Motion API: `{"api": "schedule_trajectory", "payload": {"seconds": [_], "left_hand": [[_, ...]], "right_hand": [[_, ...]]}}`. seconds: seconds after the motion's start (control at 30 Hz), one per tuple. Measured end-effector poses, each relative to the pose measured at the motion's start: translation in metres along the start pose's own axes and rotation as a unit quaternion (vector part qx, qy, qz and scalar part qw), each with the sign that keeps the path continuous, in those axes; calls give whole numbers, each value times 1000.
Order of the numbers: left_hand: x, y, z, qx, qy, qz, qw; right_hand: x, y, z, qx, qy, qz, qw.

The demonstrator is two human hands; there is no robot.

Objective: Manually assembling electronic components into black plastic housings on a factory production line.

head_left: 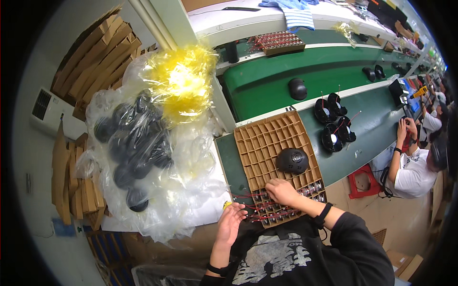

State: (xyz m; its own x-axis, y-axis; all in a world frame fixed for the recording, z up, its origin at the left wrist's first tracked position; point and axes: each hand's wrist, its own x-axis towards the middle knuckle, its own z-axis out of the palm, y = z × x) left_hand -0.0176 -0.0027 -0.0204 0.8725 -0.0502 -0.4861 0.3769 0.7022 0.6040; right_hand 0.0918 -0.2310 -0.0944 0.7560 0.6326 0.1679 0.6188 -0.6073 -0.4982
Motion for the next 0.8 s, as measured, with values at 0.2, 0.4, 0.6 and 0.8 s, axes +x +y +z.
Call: {"api": "schedule_trajectory", "payload": {"seconds": [0.2, 0.4, 0.6, 0.8], "left_hand": [[37, -8, 1, 298, -2, 79, 951], [80, -40, -5, 724, -36, 242, 645], [96, -59, -9, 776, -59, 293, 555], [104, -72, -8, 798, -55, 289, 527]], "right_hand": [[-21, 21, -15, 255, -10, 252, 933], [-44, 25, 7, 83, -3, 197, 977], [-38, 17, 8, 65, 5, 159, 985], [-26, 22, 28, 8, -24, 54, 998]]}}
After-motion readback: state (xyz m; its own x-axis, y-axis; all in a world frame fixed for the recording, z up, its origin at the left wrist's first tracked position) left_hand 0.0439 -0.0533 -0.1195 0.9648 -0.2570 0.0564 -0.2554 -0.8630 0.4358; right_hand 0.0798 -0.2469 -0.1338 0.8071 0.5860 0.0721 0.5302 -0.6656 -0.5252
